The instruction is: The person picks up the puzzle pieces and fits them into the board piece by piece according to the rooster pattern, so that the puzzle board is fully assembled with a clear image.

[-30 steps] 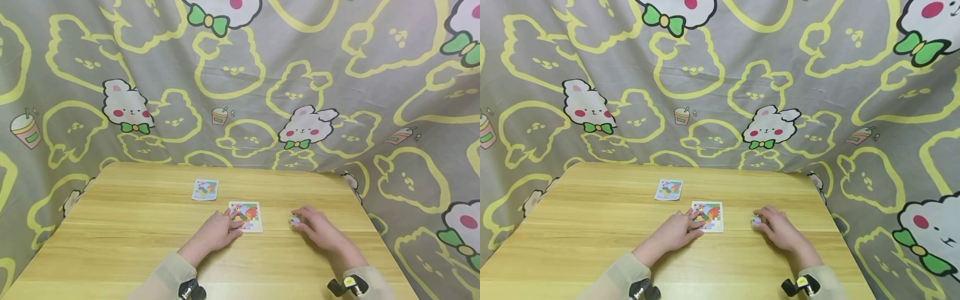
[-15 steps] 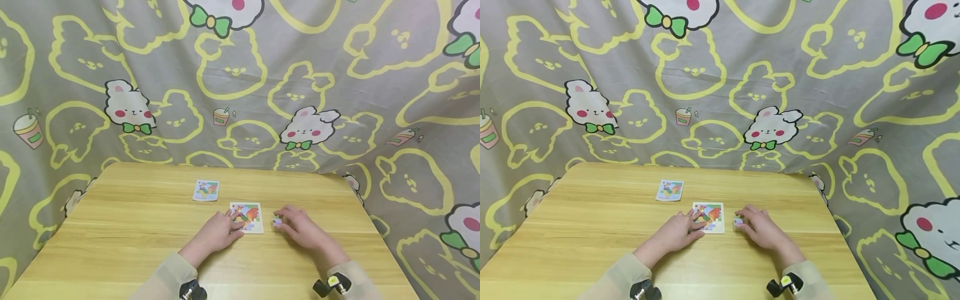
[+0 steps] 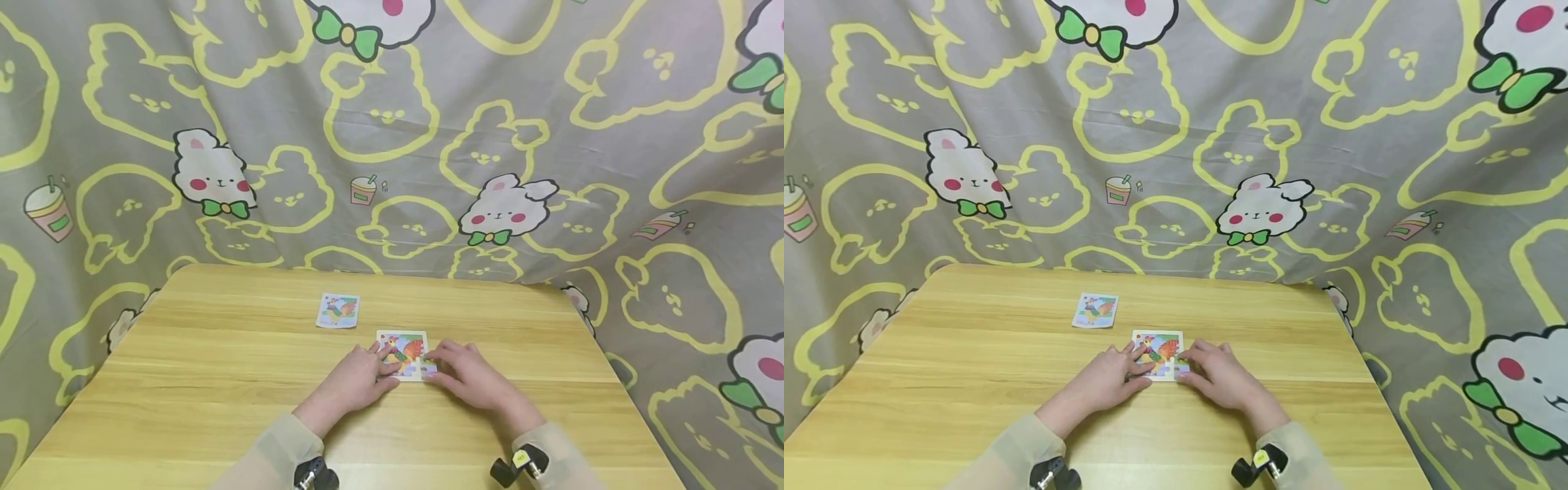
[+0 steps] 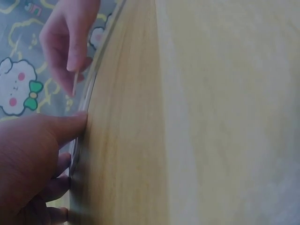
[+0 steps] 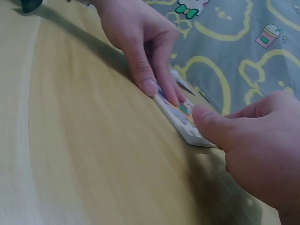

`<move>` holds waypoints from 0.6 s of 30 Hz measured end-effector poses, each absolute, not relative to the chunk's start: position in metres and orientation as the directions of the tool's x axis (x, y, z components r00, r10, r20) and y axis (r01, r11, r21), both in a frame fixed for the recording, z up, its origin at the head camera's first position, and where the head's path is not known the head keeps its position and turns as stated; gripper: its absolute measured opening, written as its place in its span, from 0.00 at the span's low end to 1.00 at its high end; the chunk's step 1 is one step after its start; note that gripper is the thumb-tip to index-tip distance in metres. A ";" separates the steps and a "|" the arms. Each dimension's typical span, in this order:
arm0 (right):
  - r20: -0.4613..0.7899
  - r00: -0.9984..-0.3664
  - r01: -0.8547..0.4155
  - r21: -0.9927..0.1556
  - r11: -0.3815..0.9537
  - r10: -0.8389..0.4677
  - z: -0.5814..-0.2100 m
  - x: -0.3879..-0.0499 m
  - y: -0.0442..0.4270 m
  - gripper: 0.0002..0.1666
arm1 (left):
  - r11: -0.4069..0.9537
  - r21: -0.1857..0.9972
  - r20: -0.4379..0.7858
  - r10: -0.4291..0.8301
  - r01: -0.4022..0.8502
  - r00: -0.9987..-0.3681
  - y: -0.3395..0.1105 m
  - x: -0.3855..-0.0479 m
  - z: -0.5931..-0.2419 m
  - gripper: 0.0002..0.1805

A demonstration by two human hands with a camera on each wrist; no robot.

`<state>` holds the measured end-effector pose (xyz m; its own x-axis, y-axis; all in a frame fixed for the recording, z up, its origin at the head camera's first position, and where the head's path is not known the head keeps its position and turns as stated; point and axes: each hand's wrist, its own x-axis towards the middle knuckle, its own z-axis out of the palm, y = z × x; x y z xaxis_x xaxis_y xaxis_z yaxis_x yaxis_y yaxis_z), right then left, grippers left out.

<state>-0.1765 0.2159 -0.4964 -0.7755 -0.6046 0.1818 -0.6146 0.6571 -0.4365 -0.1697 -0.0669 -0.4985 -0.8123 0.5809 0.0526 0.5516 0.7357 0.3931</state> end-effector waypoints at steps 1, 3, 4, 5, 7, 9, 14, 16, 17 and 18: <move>0.180 -0.777 -0.613 -0.432 0.661 -0.603 -0.498 -0.177 0.214 0.23 | 0.735 0.395 0.052 0.581 0.551 -0.812 -0.067 -0.170 -0.498 0.21; 0.182 -0.779 -0.612 -0.427 0.665 -0.600 -0.499 -0.178 0.211 0.23 | 0.735 0.395 0.051 0.582 0.551 -0.812 -0.067 -0.169 -0.498 0.21; 0.189 -0.777 -0.617 -0.421 0.665 -0.601 -0.501 -0.179 0.210 0.23 | 0.735 0.394 0.051 0.582 0.552 -0.811 -0.067 -0.169 -0.497 0.21; 0.200 -0.773 -0.623 -0.416 0.662 -0.602 -0.502 -0.179 0.209 0.23 | 0.734 0.395 0.050 0.583 0.553 -0.811 -0.066 -0.169 -0.497 0.21; 0.215 -0.766 -0.635 -0.404 0.659 -0.606 -0.504 -0.180 0.206 0.23 | 0.734 0.394 0.048 0.585 0.554 -0.810 -0.066 -0.169 -0.496 0.21; 0.229 -0.759 -0.645 -0.395 0.654 -0.610 -0.505 -0.181 0.204 0.23 | 0.732 0.394 0.048 0.587 0.555 -0.808 -0.066 -0.168 -0.496 0.21; 0.214 -0.764 -0.637 -0.402 0.658 -0.609 -0.505 -0.181 0.200 0.25 | 0.731 0.398 0.046 0.588 0.555 -0.808 -0.066 -0.168 -0.496 0.21; 0.202 -0.769 -0.629 -0.409 0.661 -0.607 -0.504 -0.181 0.199 0.26 | 0.733 0.398 0.044 0.585 0.552 -0.810 -0.065 -0.168 -0.497 0.21; 0.198 -0.771 -0.626 -0.413 0.662 -0.605 -0.504 -0.181 0.198 0.26 | 0.735 0.396 0.042 0.584 0.551 -0.810 -0.065 -0.168 -0.497 0.21; 0.194 -0.774 -0.622 -0.416 0.664 -0.603 -0.504 -0.181 0.198 0.26 | 0.737 0.394 0.040 0.583 0.549 -0.811 -0.065 -0.168 -0.497 0.21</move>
